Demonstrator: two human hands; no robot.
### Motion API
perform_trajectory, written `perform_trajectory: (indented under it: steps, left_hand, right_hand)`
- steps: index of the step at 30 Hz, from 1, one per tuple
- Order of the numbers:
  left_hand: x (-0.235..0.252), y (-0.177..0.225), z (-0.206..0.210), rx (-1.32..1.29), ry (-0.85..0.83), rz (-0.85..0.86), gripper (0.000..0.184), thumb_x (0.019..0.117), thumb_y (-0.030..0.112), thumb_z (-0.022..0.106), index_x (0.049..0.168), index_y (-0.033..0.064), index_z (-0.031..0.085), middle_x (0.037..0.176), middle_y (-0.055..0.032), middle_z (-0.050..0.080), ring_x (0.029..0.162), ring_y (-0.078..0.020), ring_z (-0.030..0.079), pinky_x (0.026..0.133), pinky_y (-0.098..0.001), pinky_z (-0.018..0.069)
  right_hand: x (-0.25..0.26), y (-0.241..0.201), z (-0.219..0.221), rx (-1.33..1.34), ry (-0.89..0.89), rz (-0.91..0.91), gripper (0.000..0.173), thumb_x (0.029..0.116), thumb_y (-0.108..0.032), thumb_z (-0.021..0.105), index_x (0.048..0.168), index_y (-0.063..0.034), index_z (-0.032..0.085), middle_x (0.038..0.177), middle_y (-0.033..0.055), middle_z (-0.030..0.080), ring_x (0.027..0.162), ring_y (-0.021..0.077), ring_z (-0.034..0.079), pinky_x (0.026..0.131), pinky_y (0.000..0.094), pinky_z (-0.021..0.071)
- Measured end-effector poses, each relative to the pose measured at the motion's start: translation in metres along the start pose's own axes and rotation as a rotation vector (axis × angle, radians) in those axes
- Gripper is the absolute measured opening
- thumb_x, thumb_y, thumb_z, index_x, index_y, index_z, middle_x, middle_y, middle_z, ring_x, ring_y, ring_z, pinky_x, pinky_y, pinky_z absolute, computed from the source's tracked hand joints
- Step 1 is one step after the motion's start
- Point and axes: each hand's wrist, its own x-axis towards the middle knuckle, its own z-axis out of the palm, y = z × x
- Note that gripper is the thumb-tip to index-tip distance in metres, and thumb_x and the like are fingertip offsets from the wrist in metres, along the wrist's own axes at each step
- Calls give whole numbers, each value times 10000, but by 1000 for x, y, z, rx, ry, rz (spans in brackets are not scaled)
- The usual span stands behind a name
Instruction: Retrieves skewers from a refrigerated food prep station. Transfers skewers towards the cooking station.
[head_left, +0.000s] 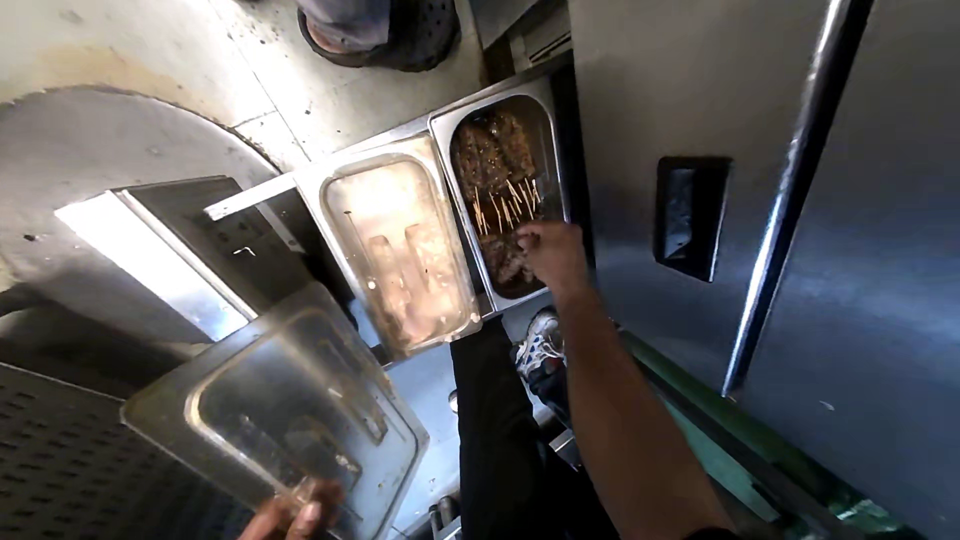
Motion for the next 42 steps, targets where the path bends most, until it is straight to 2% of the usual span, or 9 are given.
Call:
perform_trajectory:
  steps: [4,8,13,19,24,31,35,39,42]
  left_hand:
    - [0,0,0,5,9,-14,139,1035,102,581,1125,117,687,1110,5,762,962,-171,747,854,-385,639]
    - [-2,-2,1,-6,12,-2,148,1035,100,574,1097,163,693,1120,15,758,964,-163,741,852,-368,632]
    - [-3,3,1,7,54,-46,155,1021,55,573,1101,117,690,1098,17,765,962,-160,749,850,-371,643]
    - [-2,-1,-1,8,36,-25,151,1025,76,583,1113,123,697,1113,11,762,976,-162,746,857,-372,641]
    - [1,1,1,23,61,-32,154,1010,53,586,1105,103,697,1101,15,763,962,-154,745,858,-362,638]
    - [-1,5,2,41,55,-46,159,1004,34,584,1114,73,692,1088,21,764,960,-133,745,860,-347,639]
    - [1,4,2,40,61,-33,165,1001,33,588,1112,89,696,1077,33,764,951,-115,740,862,-338,633]
    - [0,6,4,30,63,-23,169,1004,43,591,1109,114,704,1078,45,768,956,-114,743,859,-330,637]
    - [2,4,3,13,57,-21,171,1014,50,583,1117,119,702,1087,43,765,953,-114,738,856,-330,631]
  right_hand:
    - [46,-21,16,33,-175,125,369,958,-281,718,1234,-38,690,1247,218,665,1194,376,622,1001,593,488]
    - [46,-33,39,-45,-100,248,496,881,-409,785,1204,-47,680,1200,217,681,1130,398,655,898,619,528]
    - [32,-11,47,60,89,156,228,907,-288,713,1000,-85,756,1047,168,731,1007,353,695,862,608,534]
    - [-11,56,38,409,214,84,178,971,-206,706,1073,-74,765,990,104,755,819,209,728,784,455,611]
    - [-36,32,7,143,364,-43,199,994,-164,652,1077,-13,751,1030,183,736,923,306,722,861,524,581]
    - [-12,7,-13,20,10,78,157,984,-145,666,1067,-46,755,1046,180,733,982,340,704,901,569,544]
    - [-5,2,-30,17,-17,43,161,988,-165,673,1059,-45,755,1040,192,731,973,352,699,892,587,531]
    - [-11,16,-34,253,36,81,128,988,-157,676,1045,-60,739,937,97,733,745,179,715,742,408,622]
    - [-25,23,-27,372,142,19,128,990,-143,671,1051,-55,740,923,69,742,740,135,722,728,353,633]
